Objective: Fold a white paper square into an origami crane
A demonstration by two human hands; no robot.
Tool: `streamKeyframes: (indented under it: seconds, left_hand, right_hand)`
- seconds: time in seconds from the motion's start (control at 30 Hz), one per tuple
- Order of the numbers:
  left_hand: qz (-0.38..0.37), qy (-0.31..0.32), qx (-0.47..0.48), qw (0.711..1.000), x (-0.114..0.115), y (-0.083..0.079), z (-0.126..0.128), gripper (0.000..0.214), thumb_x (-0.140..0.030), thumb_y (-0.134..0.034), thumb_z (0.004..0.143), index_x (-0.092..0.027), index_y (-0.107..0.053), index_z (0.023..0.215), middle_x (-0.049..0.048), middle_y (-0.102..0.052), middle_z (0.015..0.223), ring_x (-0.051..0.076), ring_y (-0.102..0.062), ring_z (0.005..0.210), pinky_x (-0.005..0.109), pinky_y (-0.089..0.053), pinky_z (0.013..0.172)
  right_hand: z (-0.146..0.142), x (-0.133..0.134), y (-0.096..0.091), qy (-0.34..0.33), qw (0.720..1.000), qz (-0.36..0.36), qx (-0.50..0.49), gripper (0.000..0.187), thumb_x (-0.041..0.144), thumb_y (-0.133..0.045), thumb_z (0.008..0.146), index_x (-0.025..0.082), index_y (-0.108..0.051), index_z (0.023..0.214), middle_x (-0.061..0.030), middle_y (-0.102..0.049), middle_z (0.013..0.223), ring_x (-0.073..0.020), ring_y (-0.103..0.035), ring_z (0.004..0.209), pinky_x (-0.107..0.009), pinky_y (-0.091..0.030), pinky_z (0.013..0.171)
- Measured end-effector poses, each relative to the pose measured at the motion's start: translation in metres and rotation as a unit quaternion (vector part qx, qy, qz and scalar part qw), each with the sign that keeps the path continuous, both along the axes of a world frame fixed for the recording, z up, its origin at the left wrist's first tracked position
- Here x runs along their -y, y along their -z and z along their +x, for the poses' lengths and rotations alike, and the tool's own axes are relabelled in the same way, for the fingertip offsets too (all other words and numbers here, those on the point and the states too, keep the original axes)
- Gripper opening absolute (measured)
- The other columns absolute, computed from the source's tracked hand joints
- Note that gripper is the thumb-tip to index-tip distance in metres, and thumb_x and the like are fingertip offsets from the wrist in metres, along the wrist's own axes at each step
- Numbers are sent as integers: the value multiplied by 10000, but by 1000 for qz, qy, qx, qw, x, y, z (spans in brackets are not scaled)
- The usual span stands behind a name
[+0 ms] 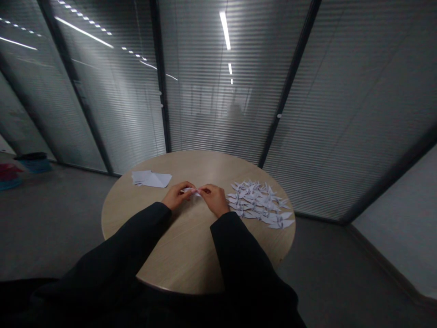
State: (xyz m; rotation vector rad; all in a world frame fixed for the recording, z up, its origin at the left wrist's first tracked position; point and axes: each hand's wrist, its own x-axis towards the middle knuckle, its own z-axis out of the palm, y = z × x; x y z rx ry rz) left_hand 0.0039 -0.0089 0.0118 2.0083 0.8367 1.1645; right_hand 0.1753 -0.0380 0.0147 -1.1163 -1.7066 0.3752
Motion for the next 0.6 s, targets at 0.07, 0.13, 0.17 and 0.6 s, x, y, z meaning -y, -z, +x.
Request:
streamKeyframes:
  seconds: [0.07, 0.13, 0.17, 0.6]
  left_hand:
    - [-8, -9, -1, 1000, -1, 0, 0, 324, -457, -617, 731, -141, -616, 807, 31, -623, 763, 108, -549, 561, 237, -488, 513]
    - [-5, -16, -3, 1000, -1, -1, -1, 314, -448, -638, 711, -140, -618, 773, 24, -617, 730, 99, -526, 535, 227, -471, 492]
    - [-1, -17, -4, 1000, -1, -1, -1, 302, -438, -634, 717, -140, -619, 765, 23, -614, 722, 95, -519, 528, 223, -465, 490]
    - [43, -38, -28, 998, 1, -5, -5, 239, -363, -537, 806, -146, -635, 784, 12, -627, 684, 100, -546, 526, 220, -432, 548]
  right_hand:
    - [0, 0, 1, 3, 1000, 10, 25, 142, 285, -620, 762, 165, -695, 776, -60, -703, 785, -172, -643, 734, -264, -484, 691]
    - [0, 1, 1, 4, 999, 18, 47, 128, 265, -612, 772, 167, -693, 787, -60, -702, 801, -170, -641, 747, -264, -477, 698]
    - [0, 1, 0, 4, 998, 19, 53, 124, 257, -607, 778, 167, -692, 793, -60, -701, 806, -169, -640, 751, -264, -473, 701]
    - [0, 4, -3, -44, 998, -4, 39, 194, 292, -530, 842, 176, -686, 837, -37, -698, 795, -157, -635, 732, -243, -451, 668]
